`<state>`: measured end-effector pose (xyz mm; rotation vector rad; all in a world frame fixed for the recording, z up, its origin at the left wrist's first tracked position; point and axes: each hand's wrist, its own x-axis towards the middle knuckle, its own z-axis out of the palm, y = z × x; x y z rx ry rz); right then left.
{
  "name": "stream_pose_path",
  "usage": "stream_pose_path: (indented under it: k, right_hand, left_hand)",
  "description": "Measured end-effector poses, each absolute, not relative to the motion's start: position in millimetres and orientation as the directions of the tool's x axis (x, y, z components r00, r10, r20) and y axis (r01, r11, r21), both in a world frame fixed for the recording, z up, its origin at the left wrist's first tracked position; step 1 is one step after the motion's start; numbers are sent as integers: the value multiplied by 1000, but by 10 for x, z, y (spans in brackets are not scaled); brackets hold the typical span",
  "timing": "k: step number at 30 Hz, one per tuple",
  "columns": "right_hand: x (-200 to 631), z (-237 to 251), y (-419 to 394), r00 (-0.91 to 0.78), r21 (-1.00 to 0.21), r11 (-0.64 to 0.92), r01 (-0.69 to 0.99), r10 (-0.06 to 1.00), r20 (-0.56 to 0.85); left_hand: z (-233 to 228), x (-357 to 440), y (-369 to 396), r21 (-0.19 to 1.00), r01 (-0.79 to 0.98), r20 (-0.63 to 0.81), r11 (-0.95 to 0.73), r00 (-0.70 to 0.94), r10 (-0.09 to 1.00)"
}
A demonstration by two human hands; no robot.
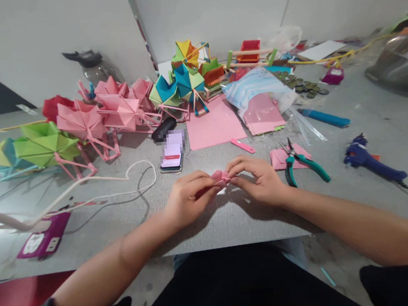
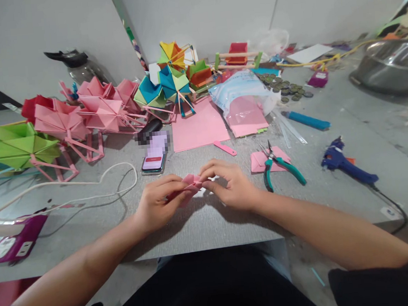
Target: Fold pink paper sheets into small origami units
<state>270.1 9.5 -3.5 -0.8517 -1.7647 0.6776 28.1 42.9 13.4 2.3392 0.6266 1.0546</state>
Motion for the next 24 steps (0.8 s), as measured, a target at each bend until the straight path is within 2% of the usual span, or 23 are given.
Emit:
stream_pose_path:
  k: [5,10,17,20,24]
  right_hand:
    - [2664,-37,79,-251,-795,571,203,816,521]
    - [2674,-64,88,-260,-798,561,221,822,506]
    - [2641,-81,52,-137,-835,516,191,856,498]
    - [2625,-56,21,-103,-850,485,205,874,474]
    - [2617,-10,1,-117,-868,444,222,896,428]
  left_hand:
    - [84,272,450,566,188,561,-803,625,542]
    - [75,295,442,591,171,564,-788,611,556]
    - [114,323,383,622,134,574,-771,592,566]
    - [127,324,339,688,195,524,-699,533,665]
    - [173,325,312,808,293,345,-511,468,814]
